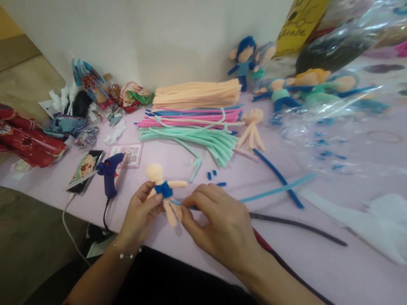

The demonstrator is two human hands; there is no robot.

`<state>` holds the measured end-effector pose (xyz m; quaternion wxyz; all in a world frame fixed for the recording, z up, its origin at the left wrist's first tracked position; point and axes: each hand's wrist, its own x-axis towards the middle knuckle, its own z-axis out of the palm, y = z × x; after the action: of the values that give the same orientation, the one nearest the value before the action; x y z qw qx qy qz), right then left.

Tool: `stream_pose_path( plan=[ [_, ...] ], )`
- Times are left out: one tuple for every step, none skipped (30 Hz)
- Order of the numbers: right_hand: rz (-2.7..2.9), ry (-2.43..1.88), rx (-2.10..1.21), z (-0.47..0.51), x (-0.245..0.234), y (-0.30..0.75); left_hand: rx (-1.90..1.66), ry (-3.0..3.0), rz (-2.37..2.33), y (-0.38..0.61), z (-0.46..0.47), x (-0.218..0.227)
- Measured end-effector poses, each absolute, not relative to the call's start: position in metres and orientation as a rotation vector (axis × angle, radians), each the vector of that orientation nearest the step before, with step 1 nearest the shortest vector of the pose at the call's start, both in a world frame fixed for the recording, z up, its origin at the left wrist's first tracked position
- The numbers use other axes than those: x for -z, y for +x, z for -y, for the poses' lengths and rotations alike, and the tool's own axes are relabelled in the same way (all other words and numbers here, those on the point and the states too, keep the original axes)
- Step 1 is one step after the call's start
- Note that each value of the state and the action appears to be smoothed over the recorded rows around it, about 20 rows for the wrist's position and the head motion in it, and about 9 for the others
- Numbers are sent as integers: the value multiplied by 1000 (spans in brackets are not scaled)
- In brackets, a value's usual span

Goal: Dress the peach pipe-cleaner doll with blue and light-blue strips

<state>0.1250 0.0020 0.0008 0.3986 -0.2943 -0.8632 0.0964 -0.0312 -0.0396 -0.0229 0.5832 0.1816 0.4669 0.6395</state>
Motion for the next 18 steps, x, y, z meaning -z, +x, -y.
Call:
stream_pose_path(
  plan=[
    [2179,-746,-226,-2,-1,125,-1500,416,-1088,-31,39,22],
    [2176,-743,-207,-1,-2,124,-1506,410,-1088,-31,39,22],
    [2173,-737,-185,-1,-2,123,-1510,407,-1091,-31,39,21],
    [2177,-732,-164,0,-1,122,-1511,407,-1094,-31,39,21],
    [2185,-732,-145,0,-1,121,-1510,407,-1094,-31,38,20],
    [2193,-737,-124,1,0,120,-1508,406,-1093,-30,38,20],
    [2204,-748,-104,2,0,119,-1507,403,-1090,-30,39,20],
    [2213,-762,-83,2,1,119,-1508,395,-1086,-30,39,20],
    [2222,-776,-65,3,2,118,-1508,385,-1079,-30,39,19],
    [2226,-785,-45,3,2,117,-1505,374,-1069,-30,39,19],
    [2228,-793,-27,3,3,117,-1498,366,-1057,-30,39,19],
    [2233,-798,-16,3,3,117,-1489,360,-1044,-30,39,18],
    [2237,-804,-9,3,3,117,-1477,358,-1033,-29,39,18],
    [2241,-807,-7,3,3,117,-1467,359,-1023,-29,39,18],
    [2242,-810,-7,3,3,117,-1465,363,-1017,-29,38,17],
    [2245,-811,-11,3,2,117,-1472,367,-1015,-28,38,17],
    [2243,-812,-15,3,2,117,-1485,372,-1015,-28,37,17],
    [2239,-811,-18,3,2,117,-1500,378,-1016,-27,36,18]
  ],
)
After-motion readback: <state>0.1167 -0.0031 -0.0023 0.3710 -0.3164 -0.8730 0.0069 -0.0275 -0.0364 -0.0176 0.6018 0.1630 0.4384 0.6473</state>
